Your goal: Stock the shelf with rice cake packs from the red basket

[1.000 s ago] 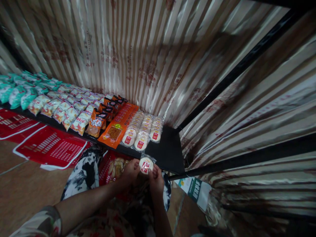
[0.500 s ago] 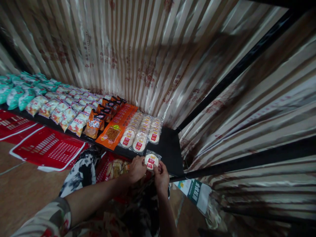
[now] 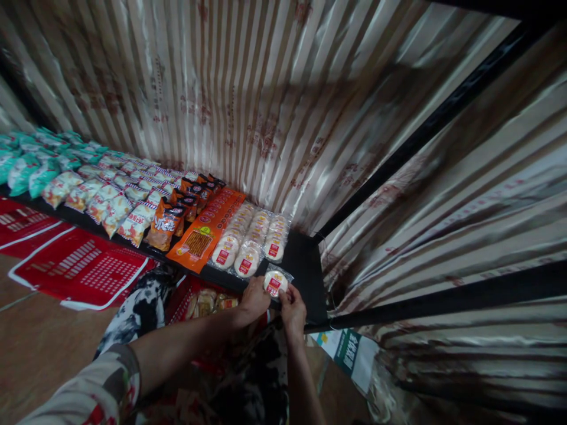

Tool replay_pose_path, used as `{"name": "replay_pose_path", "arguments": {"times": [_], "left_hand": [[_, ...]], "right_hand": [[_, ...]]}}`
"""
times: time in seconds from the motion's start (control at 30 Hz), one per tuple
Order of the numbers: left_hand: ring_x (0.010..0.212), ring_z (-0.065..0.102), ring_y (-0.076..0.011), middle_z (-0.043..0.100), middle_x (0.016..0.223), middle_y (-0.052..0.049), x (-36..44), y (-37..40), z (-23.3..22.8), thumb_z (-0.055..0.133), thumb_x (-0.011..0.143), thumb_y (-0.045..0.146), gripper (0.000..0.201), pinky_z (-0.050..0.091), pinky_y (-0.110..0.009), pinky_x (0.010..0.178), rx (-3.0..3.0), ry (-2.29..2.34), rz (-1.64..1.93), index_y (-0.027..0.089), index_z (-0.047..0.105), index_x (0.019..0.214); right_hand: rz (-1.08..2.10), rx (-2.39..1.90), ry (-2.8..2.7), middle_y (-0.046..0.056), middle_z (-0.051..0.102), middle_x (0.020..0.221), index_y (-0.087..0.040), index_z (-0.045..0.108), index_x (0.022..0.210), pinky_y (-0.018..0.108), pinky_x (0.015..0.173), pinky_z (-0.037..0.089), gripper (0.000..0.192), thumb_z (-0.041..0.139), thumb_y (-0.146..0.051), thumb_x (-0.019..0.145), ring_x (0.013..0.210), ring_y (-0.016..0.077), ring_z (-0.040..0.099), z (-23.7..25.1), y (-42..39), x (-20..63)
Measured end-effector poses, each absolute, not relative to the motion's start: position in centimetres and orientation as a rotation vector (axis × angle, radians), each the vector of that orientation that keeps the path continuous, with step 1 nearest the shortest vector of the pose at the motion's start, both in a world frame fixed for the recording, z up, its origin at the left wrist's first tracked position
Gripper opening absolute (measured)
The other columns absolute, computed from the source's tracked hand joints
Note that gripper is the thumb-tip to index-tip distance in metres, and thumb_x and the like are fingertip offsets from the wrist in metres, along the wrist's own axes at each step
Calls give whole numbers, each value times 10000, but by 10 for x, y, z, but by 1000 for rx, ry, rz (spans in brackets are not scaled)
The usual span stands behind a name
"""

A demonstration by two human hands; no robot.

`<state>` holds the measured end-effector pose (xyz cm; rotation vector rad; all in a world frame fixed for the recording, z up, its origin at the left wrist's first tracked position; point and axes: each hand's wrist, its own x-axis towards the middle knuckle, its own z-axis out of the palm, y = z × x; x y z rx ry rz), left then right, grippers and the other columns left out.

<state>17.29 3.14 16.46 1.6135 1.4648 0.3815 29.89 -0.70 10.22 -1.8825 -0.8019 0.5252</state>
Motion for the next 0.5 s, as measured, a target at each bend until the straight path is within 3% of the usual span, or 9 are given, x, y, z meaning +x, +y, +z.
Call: {"name": "replay_pose_path", "arguments": {"times": [0.3,0.5], "left_hand": [[1154,566,-230,592,1242,-156,184,36,161,492,813,103,393,431,-296,1003,1695,1390,463,89,576,1197],[1375,359,-252,369,1490,-165,190,39,155,497,747,46,585,281,-319,1156,1682,1332,509,70,496,1331]], "right_hand": [[556,-1839,-815,84,732,837,-141,678,1023,304,670,510,472,602,-424,652,714,210,667,103,17,312],[554,-1833,-849,77,727,824,-153,673,1002,301,688,511,444,582,-426,664,715,203,666,104,31,316]]}}
